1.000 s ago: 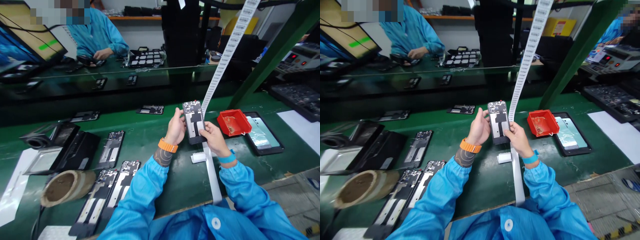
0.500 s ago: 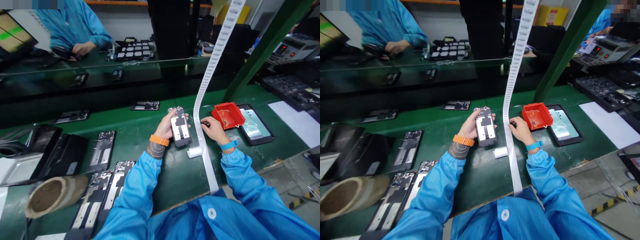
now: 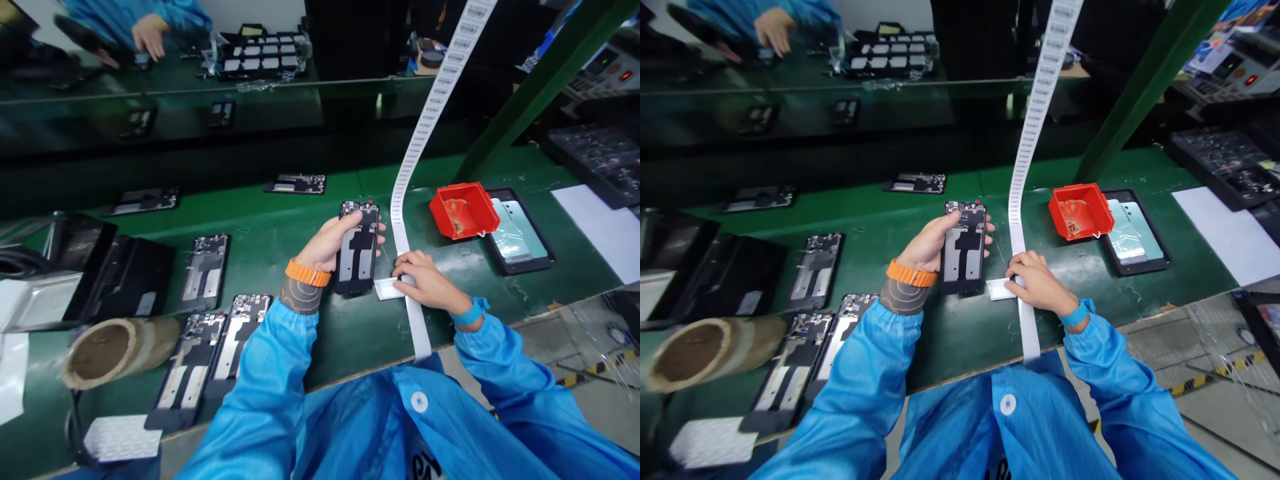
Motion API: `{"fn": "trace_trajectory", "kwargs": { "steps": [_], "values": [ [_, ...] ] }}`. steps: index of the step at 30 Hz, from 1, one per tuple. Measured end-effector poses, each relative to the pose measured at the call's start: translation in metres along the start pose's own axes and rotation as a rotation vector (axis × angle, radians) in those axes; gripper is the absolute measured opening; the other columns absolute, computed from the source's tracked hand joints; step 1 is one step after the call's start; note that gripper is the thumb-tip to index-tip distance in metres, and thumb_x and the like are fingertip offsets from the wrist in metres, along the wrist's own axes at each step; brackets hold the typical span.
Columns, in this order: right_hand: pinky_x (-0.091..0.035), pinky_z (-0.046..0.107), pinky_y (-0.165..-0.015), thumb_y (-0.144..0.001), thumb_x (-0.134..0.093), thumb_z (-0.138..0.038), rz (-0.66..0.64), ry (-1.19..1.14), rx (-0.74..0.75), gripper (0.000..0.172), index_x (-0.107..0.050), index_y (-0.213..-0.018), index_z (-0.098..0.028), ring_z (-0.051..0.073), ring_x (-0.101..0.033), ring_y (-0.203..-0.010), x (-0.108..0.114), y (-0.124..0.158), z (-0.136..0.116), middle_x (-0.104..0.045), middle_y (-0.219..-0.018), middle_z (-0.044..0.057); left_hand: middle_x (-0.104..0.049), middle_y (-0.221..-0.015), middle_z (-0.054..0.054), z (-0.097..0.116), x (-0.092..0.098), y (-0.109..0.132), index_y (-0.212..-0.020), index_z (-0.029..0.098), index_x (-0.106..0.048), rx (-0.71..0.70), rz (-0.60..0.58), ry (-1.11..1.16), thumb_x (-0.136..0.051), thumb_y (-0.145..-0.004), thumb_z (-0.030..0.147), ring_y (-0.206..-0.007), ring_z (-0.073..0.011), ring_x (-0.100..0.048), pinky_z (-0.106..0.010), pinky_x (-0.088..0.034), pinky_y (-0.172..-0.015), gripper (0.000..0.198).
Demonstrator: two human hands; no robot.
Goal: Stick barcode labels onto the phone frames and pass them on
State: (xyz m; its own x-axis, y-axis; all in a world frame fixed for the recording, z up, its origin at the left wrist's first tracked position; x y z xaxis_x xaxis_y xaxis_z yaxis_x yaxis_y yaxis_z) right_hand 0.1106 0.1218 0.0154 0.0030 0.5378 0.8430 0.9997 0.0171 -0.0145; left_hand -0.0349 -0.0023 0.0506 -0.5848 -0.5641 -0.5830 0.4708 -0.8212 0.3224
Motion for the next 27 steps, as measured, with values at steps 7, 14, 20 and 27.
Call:
{"fn": "trace_trajectory", "kwargs": {
  "steps": [7, 14, 20, 27],
  "values": [
    [-0.048, 0.036, -0.079, -0.096, -0.054, -0.03, 0.188, -0.201, 0.0, 0.01, -0.06, -0.093, -0.023, 0.022, -0.064, -0.084, 0.018, -0.002, -0.009, -0.069, -0.089, 0.005, -0.076, -0.101, -0.02, -0.039, 0.009, 0.071, -0.128, 0.012, -0.066, 0.054, -0.065, -0.044, -0.08, -0.077, 0.053, -0.083, -0.0318, -0.076, -0.039, -0.062, -0.07, 0.067],
    [-0.049, 0.03, -0.067, -0.086, -0.063, -0.033, 0.491, -0.489, -0.13, 0.013, -0.056, -0.083, -0.022, 0.017, -0.064, -0.07, 0.035, -0.027, -0.018, -0.067, -0.077, 0.001, -0.077, -0.1, -0.017, -0.05, 0.005, 0.067, -0.129, 0.01, -0.064, -0.065, -0.057, -0.218, -0.085, -0.075, 0.05, -0.086, -0.0276, -0.075, -0.038, -0.059, -0.082, 0.07],
    [-0.047, 0.028, -0.055, -0.087, -0.06, -0.034, 0.473, -0.721, -0.259, 0.013, -0.055, -0.089, -0.023, 0.015, -0.06, -0.054, 0.016, -0.033, -0.002, -0.059, -0.059, -0.005, -0.075, -0.104, -0.016, -0.053, 0.006, 0.063, -0.129, 0.012, -0.062, -0.139, -0.162, -0.139, -0.081, -0.081, 0.046, -0.092, -0.0267, -0.074, -0.041, -0.059, -0.085, 0.061],
    [-0.054, 0.04, -0.096, -0.09, -0.063, -0.029, 0.33, -0.672, 0.052, 0.026, -0.065, -0.115, -0.024, 0.025, -0.061, -0.123, 0.024, -0.036, -0.025, -0.062, -0.136, 0.011, -0.072, -0.109, -0.018, -0.053, 0.008, 0.072, -0.132, 0.014, -0.061, -0.158, -0.311, -0.057, -0.077, -0.082, 0.048, -0.099, -0.0338, -0.072, -0.05, -0.057, -0.088, 0.062]
  ]
}}
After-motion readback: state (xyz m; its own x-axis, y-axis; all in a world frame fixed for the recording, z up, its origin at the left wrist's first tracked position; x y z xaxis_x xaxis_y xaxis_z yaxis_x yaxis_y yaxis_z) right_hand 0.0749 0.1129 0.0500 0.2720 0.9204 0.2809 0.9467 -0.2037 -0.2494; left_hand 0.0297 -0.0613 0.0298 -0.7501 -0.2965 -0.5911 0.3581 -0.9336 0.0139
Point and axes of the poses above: each hand's wrist, its own y-axis away from the middle knuckle, its own x-axis out of the back of the hand, z = x × y, the point moved 6 cm from there along -y, towards the middle knuckle
